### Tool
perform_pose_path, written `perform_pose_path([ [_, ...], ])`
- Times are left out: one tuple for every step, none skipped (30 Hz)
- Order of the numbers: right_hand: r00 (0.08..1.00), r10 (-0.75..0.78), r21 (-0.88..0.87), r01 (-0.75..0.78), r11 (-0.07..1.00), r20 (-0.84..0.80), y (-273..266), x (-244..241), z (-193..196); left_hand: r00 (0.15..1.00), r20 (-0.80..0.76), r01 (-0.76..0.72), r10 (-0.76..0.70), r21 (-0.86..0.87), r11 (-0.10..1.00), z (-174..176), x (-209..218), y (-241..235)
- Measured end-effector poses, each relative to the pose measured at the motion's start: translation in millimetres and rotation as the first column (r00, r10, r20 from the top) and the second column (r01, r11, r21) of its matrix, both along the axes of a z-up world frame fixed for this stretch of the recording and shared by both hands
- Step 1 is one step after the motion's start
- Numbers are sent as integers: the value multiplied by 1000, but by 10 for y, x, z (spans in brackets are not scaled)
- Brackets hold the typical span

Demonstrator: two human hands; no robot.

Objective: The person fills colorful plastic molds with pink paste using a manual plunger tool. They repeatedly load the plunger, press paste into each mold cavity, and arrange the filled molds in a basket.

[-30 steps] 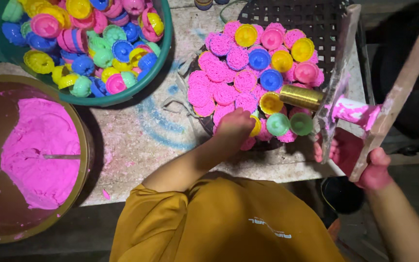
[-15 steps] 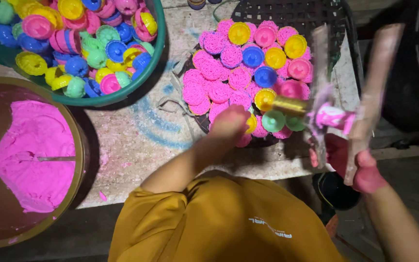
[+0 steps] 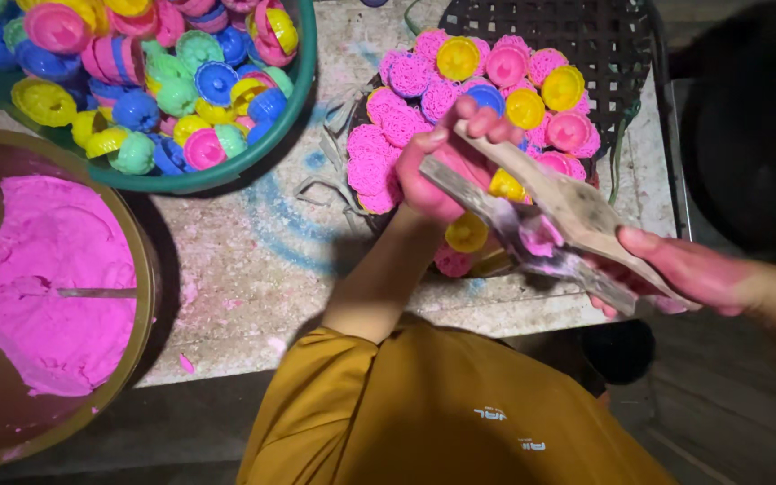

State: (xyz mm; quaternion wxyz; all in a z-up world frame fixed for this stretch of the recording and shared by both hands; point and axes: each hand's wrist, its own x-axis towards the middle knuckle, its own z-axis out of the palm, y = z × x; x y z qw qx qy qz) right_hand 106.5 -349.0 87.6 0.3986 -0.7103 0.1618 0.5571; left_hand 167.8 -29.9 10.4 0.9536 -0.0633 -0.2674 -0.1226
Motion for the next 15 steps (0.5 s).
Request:
perform_pose_path([
  [999, 44, -101, -43, 994, 6, 26, 55, 34, 1000, -8, -16, 16, -23, 1000, -71, 64, 6],
  [997, 63, -86, -59, 995, 50, 81, 74, 36, 999, -18, -31, 30, -46, 998, -151, 109, 20],
  [992, 82, -72, -75, 995, 93, 159, 78, 13, 998, -44, -36, 34, -57, 998, -233, 141, 46],
  [986, 99, -58, -92, 994, 137, 245, 66, -17, 997, -71, -42, 37, -68, 997, -312, 163, 75],
  [977, 116, -44, -109, 993, 180, 333, 54, -41, 994, -97, -48, 41, -79, 996, -382, 176, 89],
  [965, 134, -31, -130, 991, 224, 428, 50, -64, 994, -111, -26, 15, -97, 995, -442, 186, 106],
  [952, 150, -18, -151, 988, 268, 506, 48, -63, 992, -125, -4, -10, -116, 993, -493, 191, 121],
  [940, 200, -89, -182, 979, 275, 574, 54, -47, 990, -140, 16, -35, -135, 991, -534, 196, 133],
  [927, 250, -159, -212, 964, 279, 633, 62, -24, 991, -131, 14, -32, -136, 991, -565, 206, 135],
  [913, 297, -231, -237, 944, 278, 671, 66, 14, 992, -123, 15, -33, -140, 990, -585, 216, 117],
  [900, 316, -252, -244, 936, 302, 703, 70, 49, 993, -115, 16, -33, -143, 990, -599, 229, 100],
  [885, 334, -274, -250, 929, 324, 725, 67, 82, 994, -104, 21, -37, -155, 988, -608, 243, 85],
  [870, 352, -296, -255, 921, 346, 747, 59, 107, 995, -93, 25, -41, -166, 986, -610, 259, 75],
  [843, 366, -318, -249, 915, 393, 769, 61, 128, 996, -78, 29, -44, -178, 984, -601, 293, 74],
  [814, 381, -340, -242, 909, 439, 791, 59, 138, 997, -54, 41, -52, -175, 984, -587, 326, 84],
])
